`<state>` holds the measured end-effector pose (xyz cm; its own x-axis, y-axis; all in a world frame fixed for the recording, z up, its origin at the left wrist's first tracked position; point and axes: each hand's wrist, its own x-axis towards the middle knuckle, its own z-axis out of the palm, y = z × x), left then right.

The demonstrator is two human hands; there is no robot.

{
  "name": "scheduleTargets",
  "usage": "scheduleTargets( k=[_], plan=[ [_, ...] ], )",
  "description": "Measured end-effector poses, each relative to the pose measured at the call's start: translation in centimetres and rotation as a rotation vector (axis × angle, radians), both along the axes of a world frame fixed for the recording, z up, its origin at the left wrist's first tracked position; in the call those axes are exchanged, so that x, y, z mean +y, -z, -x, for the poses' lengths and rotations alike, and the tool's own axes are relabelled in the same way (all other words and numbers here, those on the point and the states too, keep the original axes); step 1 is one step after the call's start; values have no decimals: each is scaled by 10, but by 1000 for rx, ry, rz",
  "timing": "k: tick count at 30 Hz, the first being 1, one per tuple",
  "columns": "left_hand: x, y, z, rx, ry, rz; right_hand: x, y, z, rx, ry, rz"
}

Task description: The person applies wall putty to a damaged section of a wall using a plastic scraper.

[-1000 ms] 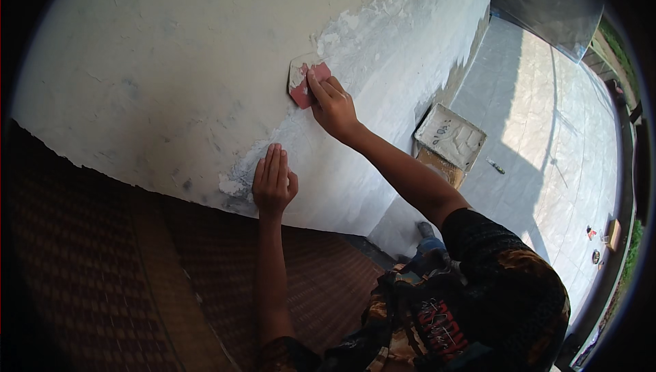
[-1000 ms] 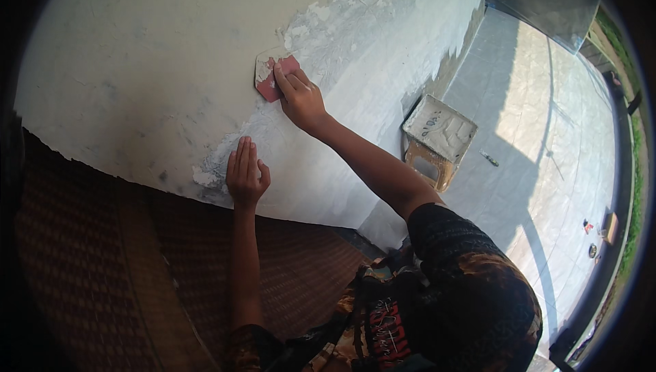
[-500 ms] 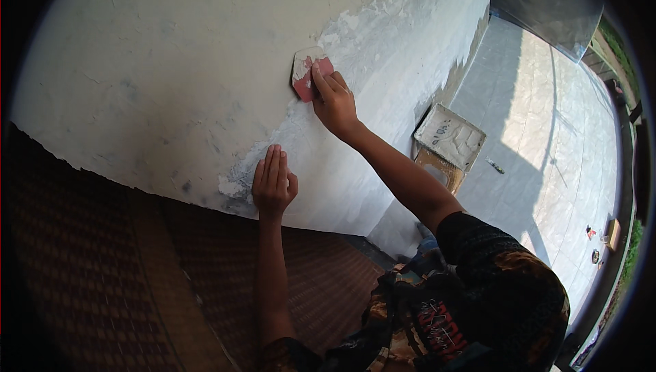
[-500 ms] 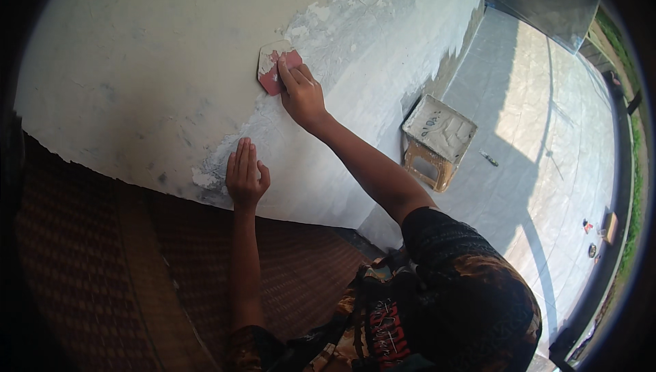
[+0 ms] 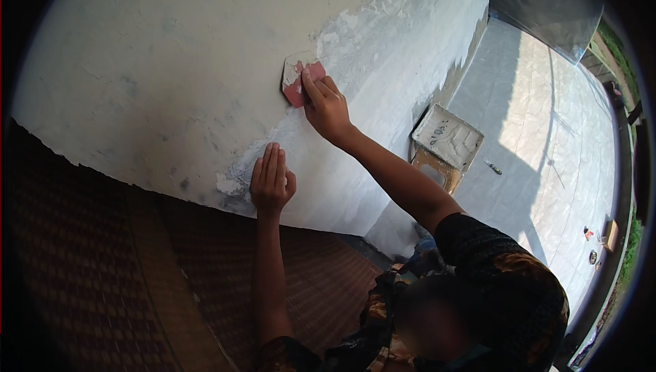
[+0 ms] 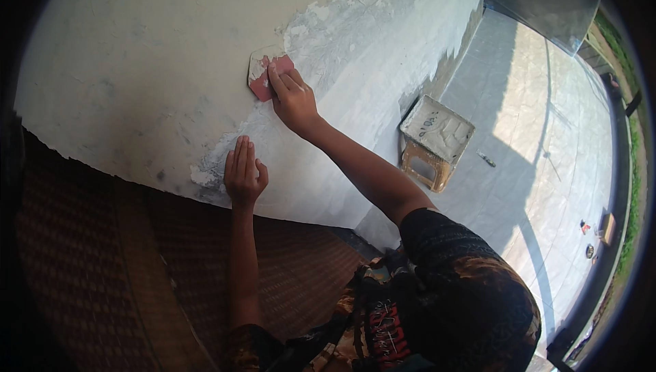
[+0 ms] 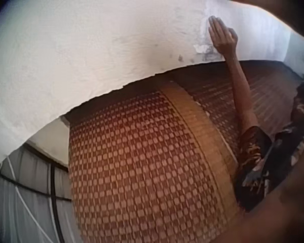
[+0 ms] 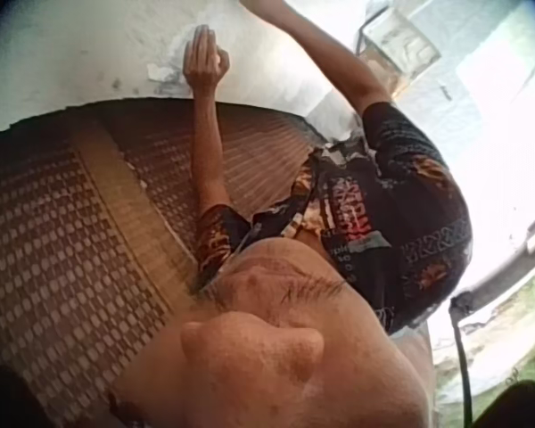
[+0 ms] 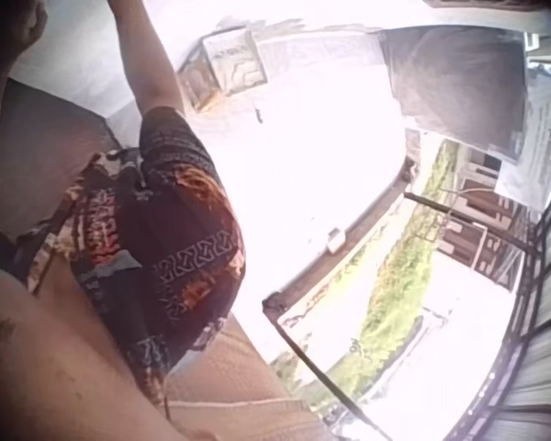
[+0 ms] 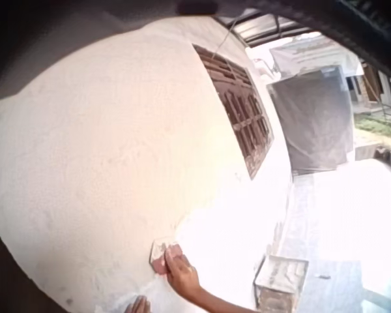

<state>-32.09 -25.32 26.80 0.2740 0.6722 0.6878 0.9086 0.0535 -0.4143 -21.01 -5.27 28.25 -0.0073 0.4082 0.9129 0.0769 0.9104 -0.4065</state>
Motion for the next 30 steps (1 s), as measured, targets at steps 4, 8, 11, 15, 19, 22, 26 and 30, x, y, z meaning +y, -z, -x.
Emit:
scheduleTargets(
  k=[4, 8, 11, 15, 19, 22, 26, 30],
  plan=[
    [-4, -2, 1, 4, -18, 2, -49, 41, -13, -102, -121, 54],
    [-6, -3, 1, 7, -12, 1, -31, 6, -31, -65, -81, 102],
    [-2, -1, 2, 8, 11, 16, 7, -29, -22, -43, 2, 61],
    [-4, -2, 0, 4, 4, 8, 3, 0, -8, -95, 13, -60],
    [-3, -1, -1, -1, -4, 11, 1, 63, -31, -164, 8, -75],
    [-5, -2, 0, 6, -12, 8, 21, 37, -44, -109, 38, -132],
    [-3, -4, 0, 20, -10, -3, 40, -7, -30, -24, 57, -130],
    [-3, 2, 4, 8, 1, 13, 13, 19, -14, -140, 2, -9]
  ],
)
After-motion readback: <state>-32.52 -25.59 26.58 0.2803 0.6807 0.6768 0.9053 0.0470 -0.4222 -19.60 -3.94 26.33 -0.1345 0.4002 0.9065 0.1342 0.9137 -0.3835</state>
